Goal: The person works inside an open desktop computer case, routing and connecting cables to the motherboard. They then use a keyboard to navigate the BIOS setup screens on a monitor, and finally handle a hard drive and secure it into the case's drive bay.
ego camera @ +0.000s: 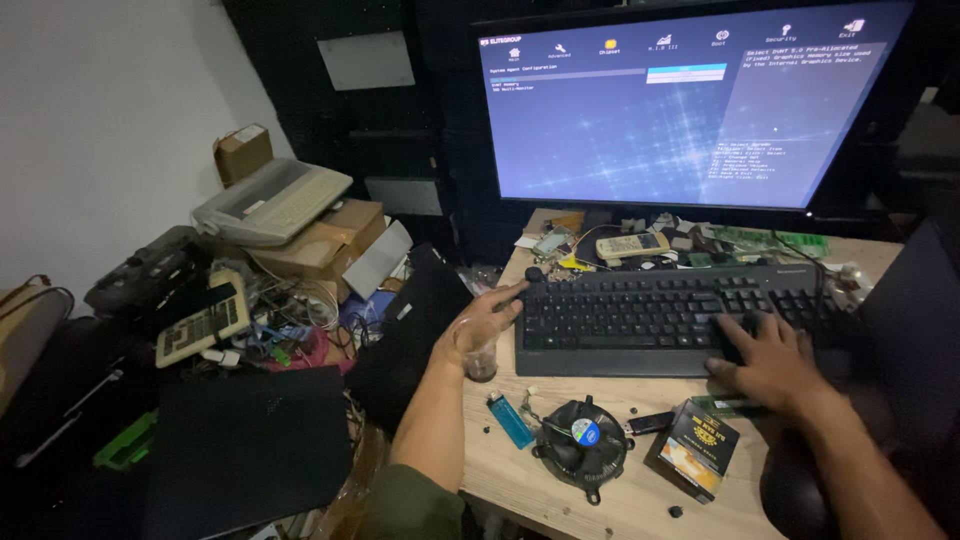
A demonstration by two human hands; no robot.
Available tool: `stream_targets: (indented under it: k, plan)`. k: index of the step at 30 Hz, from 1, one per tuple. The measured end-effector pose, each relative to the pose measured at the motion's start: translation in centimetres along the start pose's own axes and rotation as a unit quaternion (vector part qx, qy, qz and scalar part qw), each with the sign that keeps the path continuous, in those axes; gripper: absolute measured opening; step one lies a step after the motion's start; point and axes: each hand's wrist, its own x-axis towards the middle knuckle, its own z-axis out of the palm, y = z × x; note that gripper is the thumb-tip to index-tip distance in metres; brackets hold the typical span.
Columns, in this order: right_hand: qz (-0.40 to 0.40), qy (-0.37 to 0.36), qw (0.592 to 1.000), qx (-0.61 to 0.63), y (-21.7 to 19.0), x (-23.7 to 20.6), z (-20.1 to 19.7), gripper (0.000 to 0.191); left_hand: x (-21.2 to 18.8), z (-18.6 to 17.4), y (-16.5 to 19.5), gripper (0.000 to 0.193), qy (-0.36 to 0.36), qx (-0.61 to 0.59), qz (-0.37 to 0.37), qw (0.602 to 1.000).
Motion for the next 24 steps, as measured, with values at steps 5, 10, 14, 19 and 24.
stream_targets:
  k: [5, 10, 14, 19, 24]
  plan:
    - [-0.020, 0.005, 1.000, 0.000, 0.0, -0.4, -0.3, 0.084, -0.3, -0.1, 0.7, 0.051, 0.001, 0.029, -0.021, 0.999]
    - [-0.032, 0.023, 0.999, 0.005, -0.2, -0.3, -0.3, 0.085, 0.3, -0.1, -0.1, 0.052, -0.017, 0.007, 0.001, 1.000]
    - [-0.036, 0.015, 0.999, -0.008, 0.1, -0.5, -0.1, 0.084, 0.7, 0.2, -0.9, 0.053, 0.001, 0.107, 0.006, 0.994]
    - [-0.031, 0.008, 0.999, 0.019, 0.4, -1.9, -0.3, 0.087, 0.6, 1.2, -0.6, 0.056, -0.032, -0.025, -0.022, 0.999]
    - [-0.015, -0.004, 1.000, 0.027, 0.0, -2.4, -0.7, 0.088, -0.2, 1.6, 0.3, 0.053, -0.007, 0.053, -0.066, 0.996]
